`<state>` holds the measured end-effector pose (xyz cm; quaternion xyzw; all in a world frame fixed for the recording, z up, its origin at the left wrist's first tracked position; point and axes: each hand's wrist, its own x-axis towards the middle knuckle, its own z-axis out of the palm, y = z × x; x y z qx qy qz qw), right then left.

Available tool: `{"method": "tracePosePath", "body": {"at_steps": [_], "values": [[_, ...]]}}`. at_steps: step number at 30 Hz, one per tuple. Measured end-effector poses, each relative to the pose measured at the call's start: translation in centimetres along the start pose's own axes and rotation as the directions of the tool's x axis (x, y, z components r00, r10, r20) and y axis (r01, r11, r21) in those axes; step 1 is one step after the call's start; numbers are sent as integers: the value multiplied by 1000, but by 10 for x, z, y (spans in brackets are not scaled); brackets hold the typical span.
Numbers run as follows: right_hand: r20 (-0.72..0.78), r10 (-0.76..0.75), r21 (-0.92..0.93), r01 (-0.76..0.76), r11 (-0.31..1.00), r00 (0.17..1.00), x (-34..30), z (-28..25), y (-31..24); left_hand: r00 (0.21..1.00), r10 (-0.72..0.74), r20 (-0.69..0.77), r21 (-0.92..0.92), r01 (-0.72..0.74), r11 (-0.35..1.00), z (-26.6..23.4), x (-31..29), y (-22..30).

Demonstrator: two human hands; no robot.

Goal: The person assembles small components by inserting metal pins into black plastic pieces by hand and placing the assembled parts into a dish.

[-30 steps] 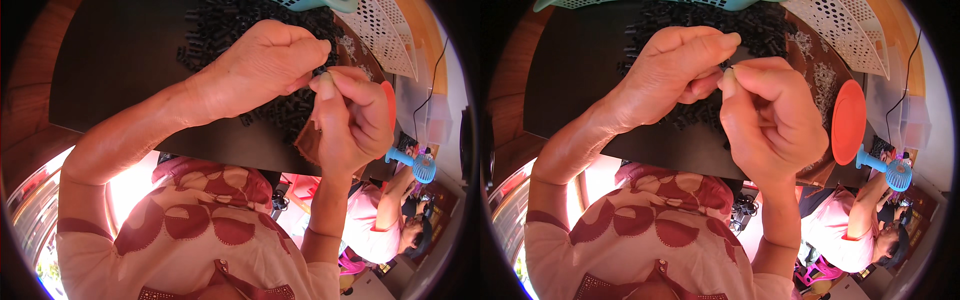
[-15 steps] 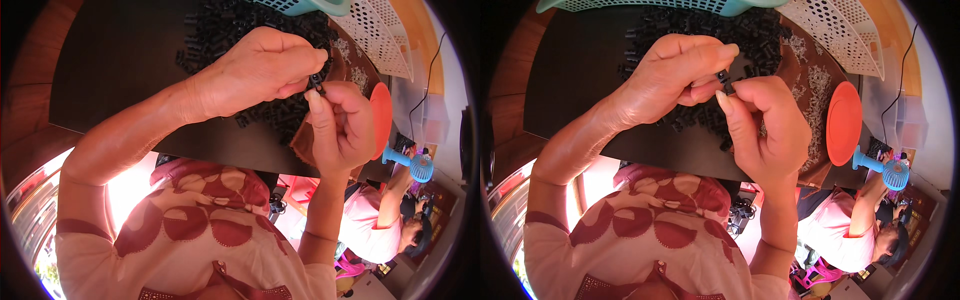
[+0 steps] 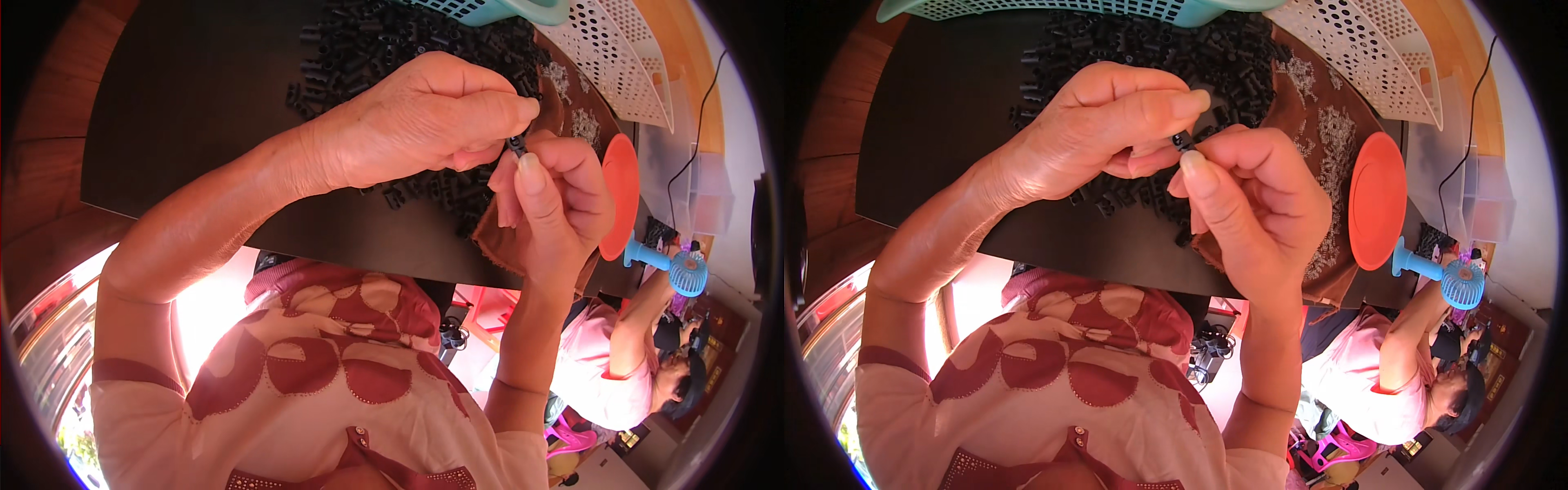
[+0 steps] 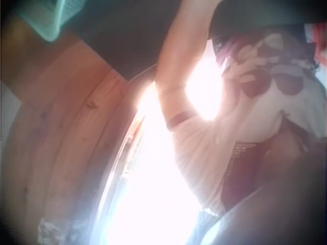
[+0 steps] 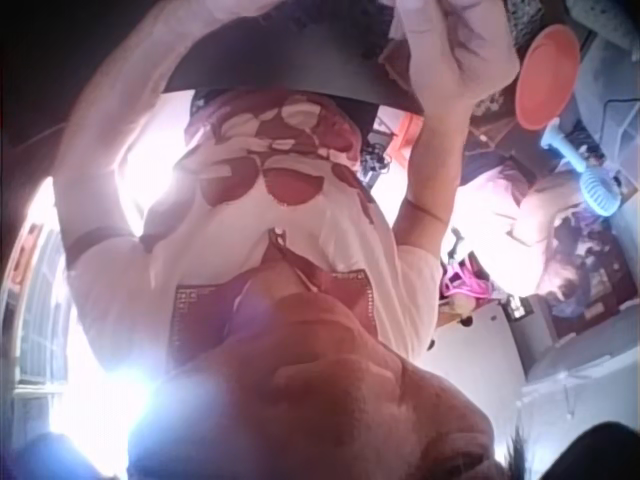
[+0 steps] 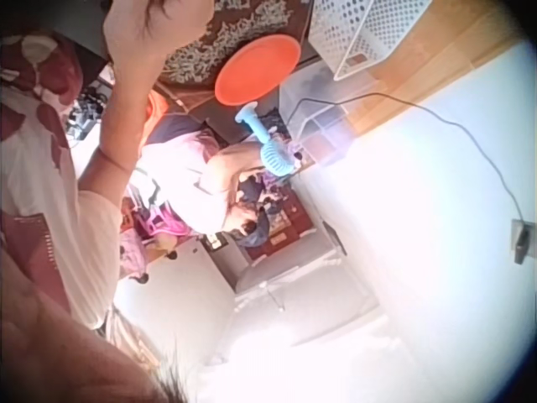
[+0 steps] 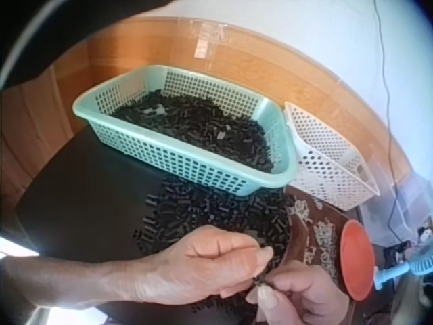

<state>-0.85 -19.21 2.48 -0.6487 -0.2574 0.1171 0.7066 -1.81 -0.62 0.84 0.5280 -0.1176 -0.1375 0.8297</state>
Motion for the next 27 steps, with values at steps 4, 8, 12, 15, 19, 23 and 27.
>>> {"method": "tracePosePath", "body": {"at_steps": [4,8,12,15,19,23,27], "values": [[3,-12,15,12,1000,1000,3,-3,2,1000,13,5,49,-13,999,0,0,-3],[-39,-27,41,29,999,999,0,-3,4,998,63,-10,115,-62,991,1,2,-6],[-94,-106,-50,102,994,990,9,3,4,997,71,-23,121,-67,990,2,1,-5],[153,-278,-234,309,922,948,16,-13,9,998,-16,-68,-13,16,1000,6,-1,-2],[214,-375,-390,431,814,902,18,-10,9,991,-130,-41,-205,119,971,3,-1,-7],[146,-404,-381,428,819,903,13,-5,12,984,-178,11,-250,175,952,2,-1,-10],[131,-399,-429,414,802,908,10,-6,14,986,-167,-19,-206,160,965,6,-2,-7]]}}
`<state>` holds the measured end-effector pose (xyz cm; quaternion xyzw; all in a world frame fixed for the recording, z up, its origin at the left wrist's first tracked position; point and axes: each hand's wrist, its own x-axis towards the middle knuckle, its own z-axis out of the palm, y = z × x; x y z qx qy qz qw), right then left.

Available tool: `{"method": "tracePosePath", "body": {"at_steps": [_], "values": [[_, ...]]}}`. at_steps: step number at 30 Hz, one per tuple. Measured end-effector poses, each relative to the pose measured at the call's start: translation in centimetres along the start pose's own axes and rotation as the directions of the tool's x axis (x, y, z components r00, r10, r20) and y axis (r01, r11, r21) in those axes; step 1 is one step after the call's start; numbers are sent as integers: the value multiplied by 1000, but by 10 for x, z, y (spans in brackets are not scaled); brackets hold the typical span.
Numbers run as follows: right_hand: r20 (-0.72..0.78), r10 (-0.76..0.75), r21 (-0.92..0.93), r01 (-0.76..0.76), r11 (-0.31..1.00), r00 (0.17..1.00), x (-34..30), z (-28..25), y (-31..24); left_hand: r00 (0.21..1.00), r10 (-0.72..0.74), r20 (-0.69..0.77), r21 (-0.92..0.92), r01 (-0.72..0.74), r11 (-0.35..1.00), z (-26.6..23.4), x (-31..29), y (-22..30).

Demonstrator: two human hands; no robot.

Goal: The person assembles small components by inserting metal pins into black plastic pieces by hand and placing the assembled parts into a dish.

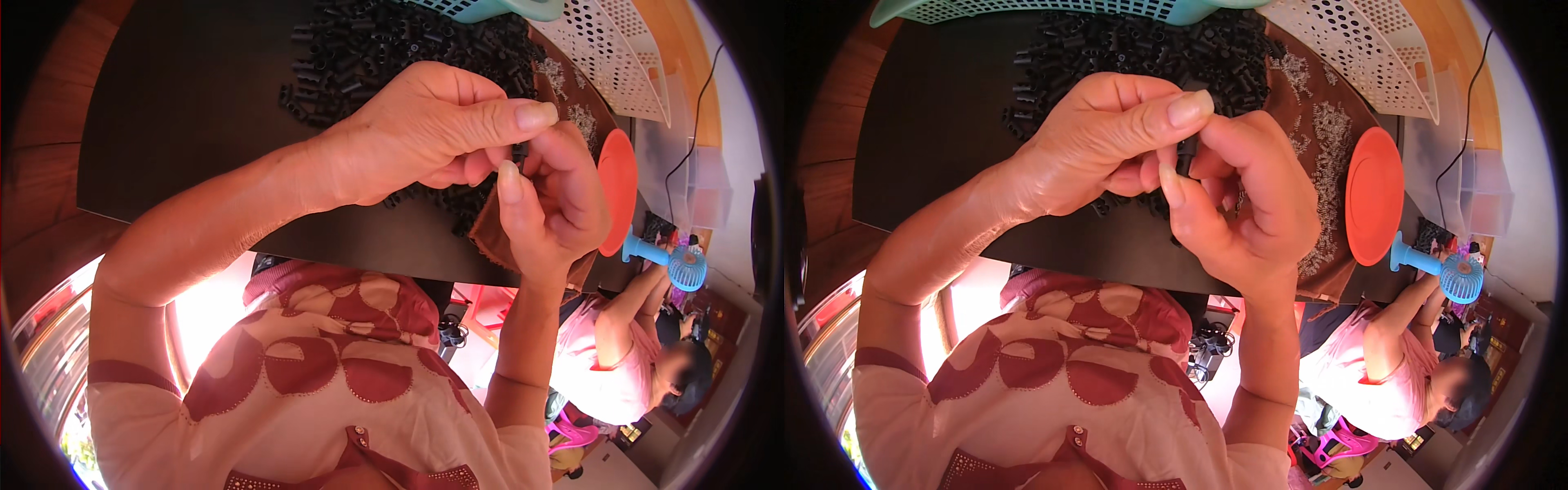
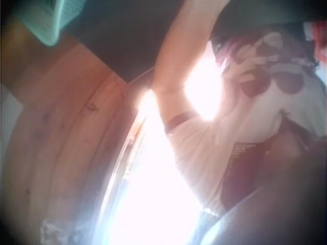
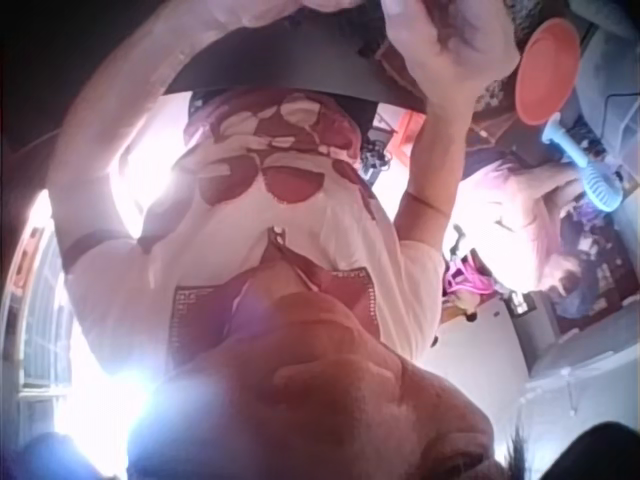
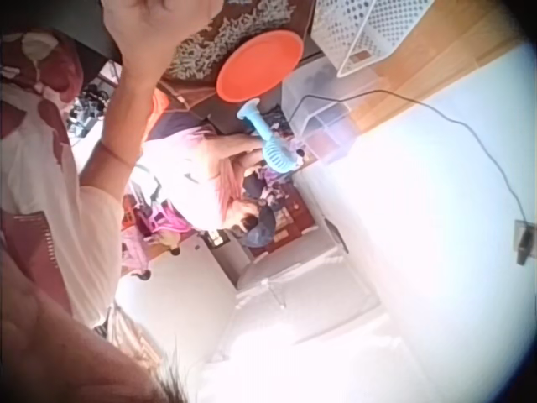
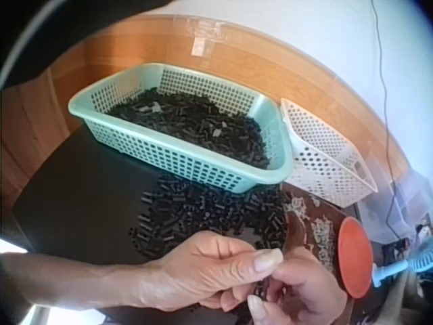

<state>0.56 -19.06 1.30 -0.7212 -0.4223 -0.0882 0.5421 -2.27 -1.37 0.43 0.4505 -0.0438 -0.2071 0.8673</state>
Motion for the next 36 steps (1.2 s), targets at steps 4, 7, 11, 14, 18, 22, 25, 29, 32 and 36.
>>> {"method": "tracePosePath", "body": {"at_steps": [4,7,11,14,18,22,25,29,32,36], "values": [[-16,-25,-116,23,993,1000,-4,0,3,997,66,-35,39,-65,997,2,0,0],[9,-82,-165,82,983,997,-4,-3,5,996,70,-47,56,-68,996,3,0,1],[23,-35,-139,38,990,999,-1,-3,1,998,61,-20,55,-60,997,0,0,2],[39,-34,-129,38,991,999,-1,-5,2,998,56,-8,72,-56,996,-2,3,-4],[-13,-6,-122,5,993,1000,-4,0,-2,1000,15,-13,65,-15,998,5,-1,1],[-30,30,-153,-35,988,999,-5,3,-8,999,-45,12,62,44,997,4,-1,2],[-53,40,-166,-48,985,998,-3,5,-10,997,-70,39,38,69,997,4,-1,4],[-45,-92,-256,78,964,995,1,8,-10,995,-91,34,11,90,996,5,-4,8],[-46,-117,-272,100,957,992,1,7,-9,997,-70,41,37,69,997,5,-3,6],[-39,-102,-311,85,947,994,-3,-15,-6,992,-73,-106,137,87,987,11,0,9]]}}
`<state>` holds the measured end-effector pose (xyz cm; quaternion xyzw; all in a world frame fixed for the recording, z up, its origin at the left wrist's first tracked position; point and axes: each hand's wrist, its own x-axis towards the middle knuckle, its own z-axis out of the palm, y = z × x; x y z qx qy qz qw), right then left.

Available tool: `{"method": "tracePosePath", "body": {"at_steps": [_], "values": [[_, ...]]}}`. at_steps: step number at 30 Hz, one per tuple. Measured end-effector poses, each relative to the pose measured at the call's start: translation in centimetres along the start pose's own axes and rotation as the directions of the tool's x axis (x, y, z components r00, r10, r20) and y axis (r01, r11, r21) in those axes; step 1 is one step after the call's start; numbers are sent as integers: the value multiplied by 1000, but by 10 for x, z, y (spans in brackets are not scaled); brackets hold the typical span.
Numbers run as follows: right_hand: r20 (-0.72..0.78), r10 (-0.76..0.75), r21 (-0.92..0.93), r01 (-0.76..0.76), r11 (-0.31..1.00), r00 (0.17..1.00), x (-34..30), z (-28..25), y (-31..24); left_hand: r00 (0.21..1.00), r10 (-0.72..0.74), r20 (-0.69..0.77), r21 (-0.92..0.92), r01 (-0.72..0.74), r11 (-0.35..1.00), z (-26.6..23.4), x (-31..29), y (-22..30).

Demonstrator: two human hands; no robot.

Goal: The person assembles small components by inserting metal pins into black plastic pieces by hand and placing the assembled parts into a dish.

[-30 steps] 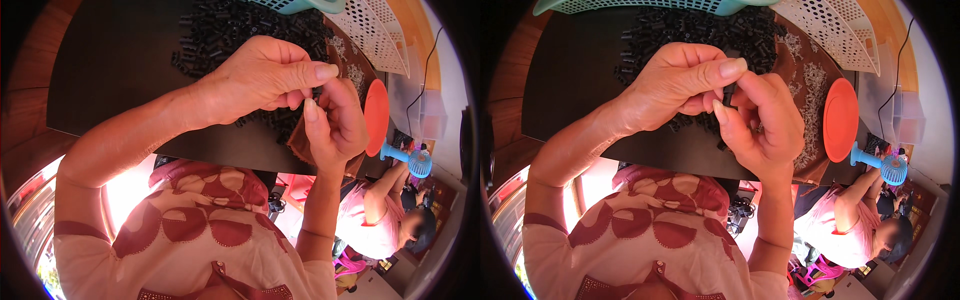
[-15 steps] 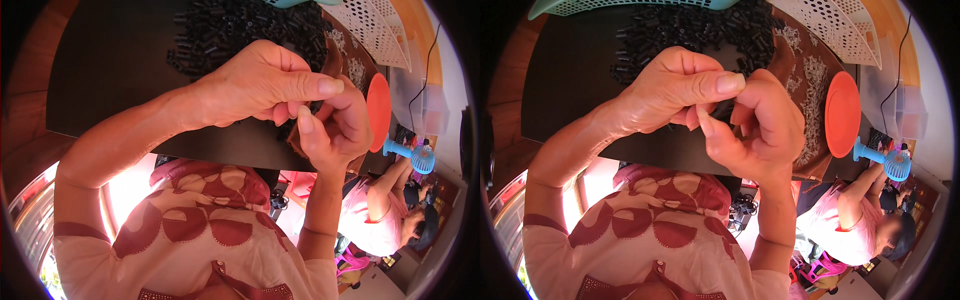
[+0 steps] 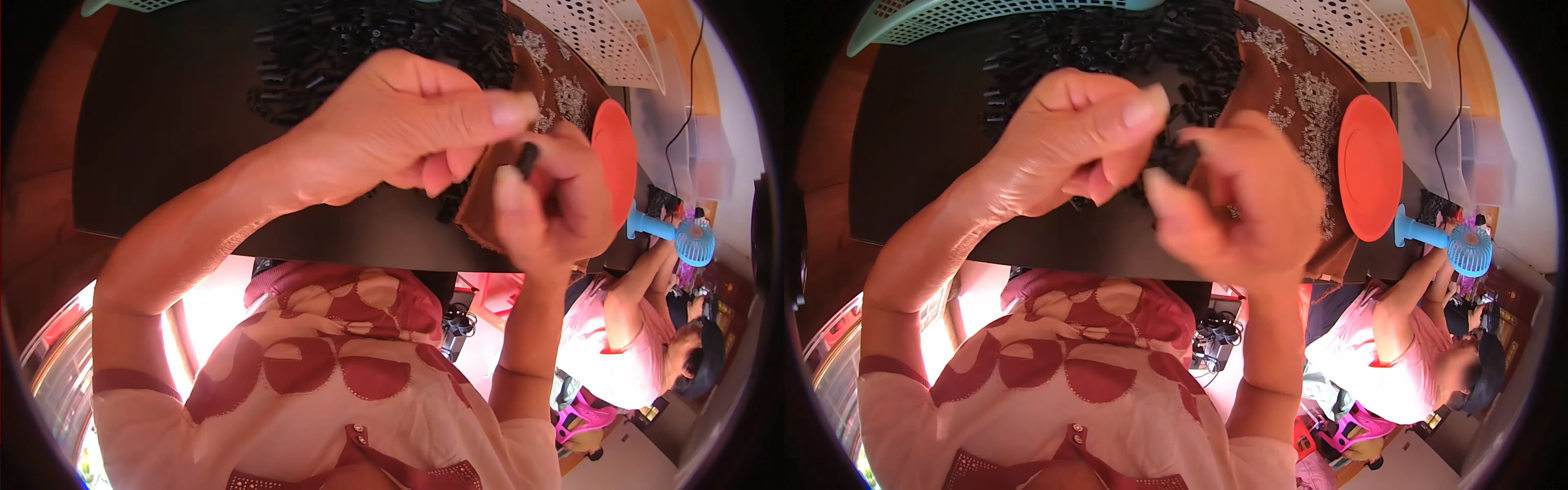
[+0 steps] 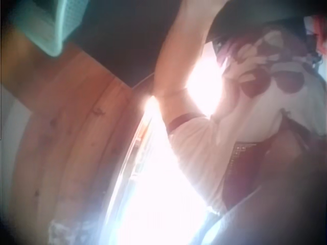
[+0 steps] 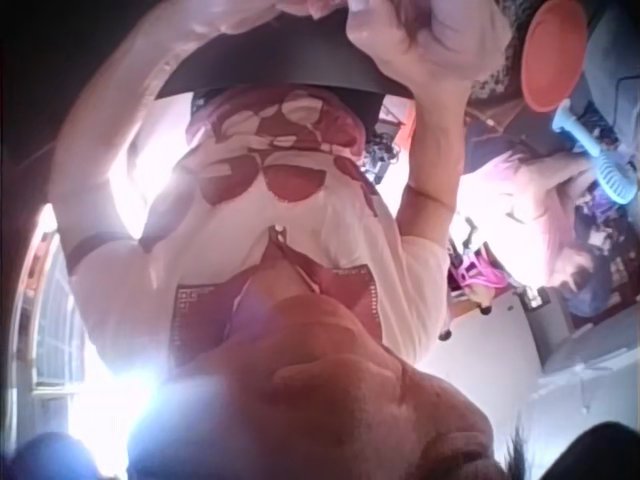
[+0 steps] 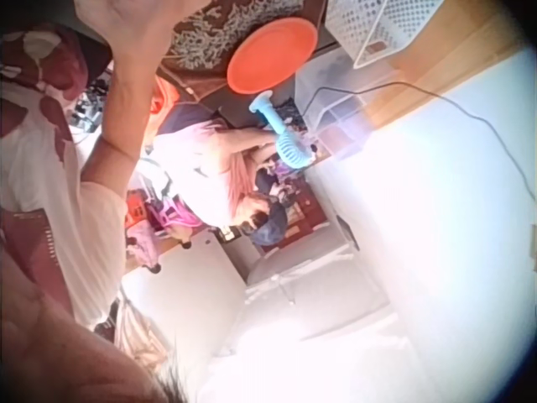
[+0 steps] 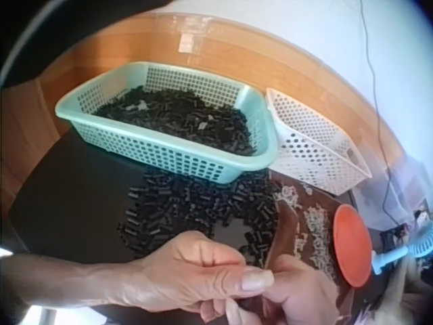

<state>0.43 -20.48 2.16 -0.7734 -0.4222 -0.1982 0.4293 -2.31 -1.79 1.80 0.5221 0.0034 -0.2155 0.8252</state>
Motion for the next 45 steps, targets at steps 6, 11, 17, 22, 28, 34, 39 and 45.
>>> {"method": "tracePosePath", "body": {"at_steps": [6,11,17,22,28,34,39,45], "values": [[-258,541,-245,-596,764,800,-39,-102,62,963,-51,266,-282,128,951,-22,5,-1],[-101,690,-470,-645,602,717,-46,-135,82,1000,1,23,-339,6,941,-16,1,2],[-27,512,-421,-474,773,859,-37,-104,73,967,243,-78,-219,-255,942,-35,5,-1],[270,346,-218,-293,931,899,-3,-49,58,970,200,-137,-295,-233,927,-34,6,5],[449,220,-206,-139,969,866,29,-8,51,948,250,-195,-307,-301,903,-30,2,14],[500,136,-295,21,955,855,39,13,54,942,269,-202,-299,-321,898,-33,2,13],[404,259,-232,-176,957,877,37,-10,48,955,234,-183,-371,-288,883,-31,3,13],[373,439,-373,-301,878,817,19,-60,47,963,251,-98,-352,-269,896,-29,8,8]]}}
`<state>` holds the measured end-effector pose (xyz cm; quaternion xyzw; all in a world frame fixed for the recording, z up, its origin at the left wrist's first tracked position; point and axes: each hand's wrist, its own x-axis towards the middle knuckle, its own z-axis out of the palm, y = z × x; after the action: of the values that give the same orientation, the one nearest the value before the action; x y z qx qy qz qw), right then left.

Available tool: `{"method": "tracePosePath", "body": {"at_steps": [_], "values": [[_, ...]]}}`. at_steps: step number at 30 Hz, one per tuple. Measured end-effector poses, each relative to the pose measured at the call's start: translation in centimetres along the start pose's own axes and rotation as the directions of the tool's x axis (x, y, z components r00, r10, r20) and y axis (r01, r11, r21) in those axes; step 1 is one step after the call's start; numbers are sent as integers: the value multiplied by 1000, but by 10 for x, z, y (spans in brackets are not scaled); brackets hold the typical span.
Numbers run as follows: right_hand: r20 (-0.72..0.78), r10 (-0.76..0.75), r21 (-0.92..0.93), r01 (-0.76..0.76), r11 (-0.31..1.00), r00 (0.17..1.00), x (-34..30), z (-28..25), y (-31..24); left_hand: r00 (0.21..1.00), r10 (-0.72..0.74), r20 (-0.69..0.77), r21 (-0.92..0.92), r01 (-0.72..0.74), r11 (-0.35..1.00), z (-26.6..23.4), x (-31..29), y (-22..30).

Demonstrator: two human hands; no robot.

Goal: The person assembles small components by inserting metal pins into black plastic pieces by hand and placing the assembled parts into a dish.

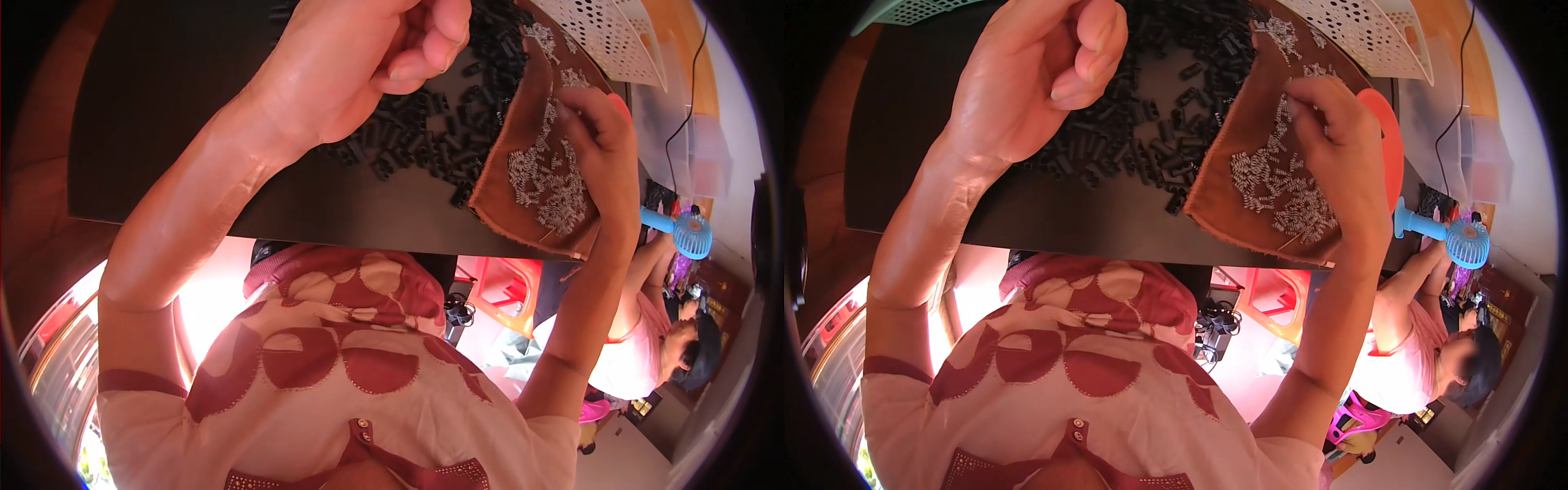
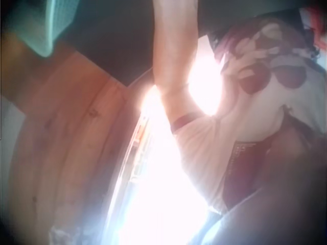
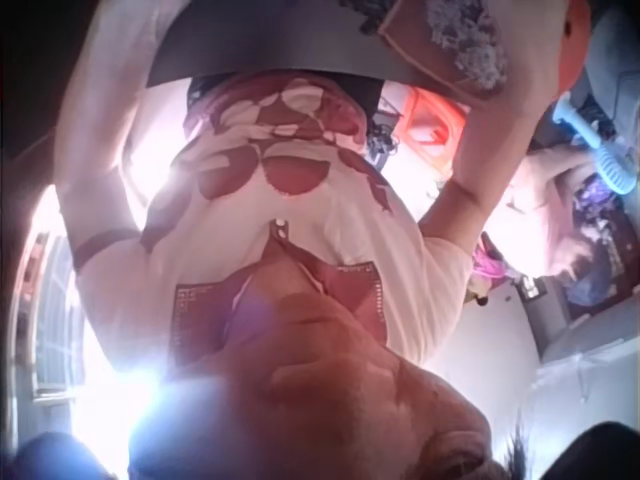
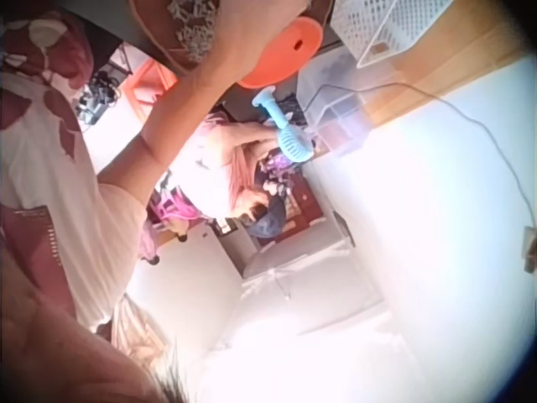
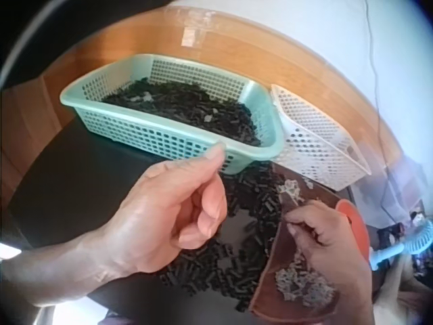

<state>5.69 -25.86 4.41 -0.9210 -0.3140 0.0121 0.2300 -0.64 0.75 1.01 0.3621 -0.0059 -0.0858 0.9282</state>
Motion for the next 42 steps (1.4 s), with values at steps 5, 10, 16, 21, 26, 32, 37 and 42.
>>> {"method": "tracePosePath", "body": {"at_steps": [5,10,16,21,26,32,37,42], "values": [[0,55,-78,-55,995,998,-22,-4,21,1000,9,-24,42,-8,999,4,-1,-4],[66,52,-106,-45,993,996,-23,8,18,998,-30,-56,62,34,998,8,-5,-2],[45,5,-119,0,993,999,-23,8,21,997,0,-80,136,11,991,5,0,-11],[93,7,-189,11,982,996,-42,1,33,994,4,-111,134,11,991,13,-2,-7],[78,30,-98,-22,995,996,-38,4,15,998,0,-70,201,14,979,1,0,-17],[-40,-15,-169,8,986,999,-34,2,29,985,58,-163,373,7,928,3,-7,-21],[-28,-107,-181,101,978,994,-8,14,36,992,88,-95,406,-42,913,-1,-7,-17],[-44,-131,-223,118,968,990,3,2,47,982,130,-139,452,-54,890,-3,-5,-17]]}}
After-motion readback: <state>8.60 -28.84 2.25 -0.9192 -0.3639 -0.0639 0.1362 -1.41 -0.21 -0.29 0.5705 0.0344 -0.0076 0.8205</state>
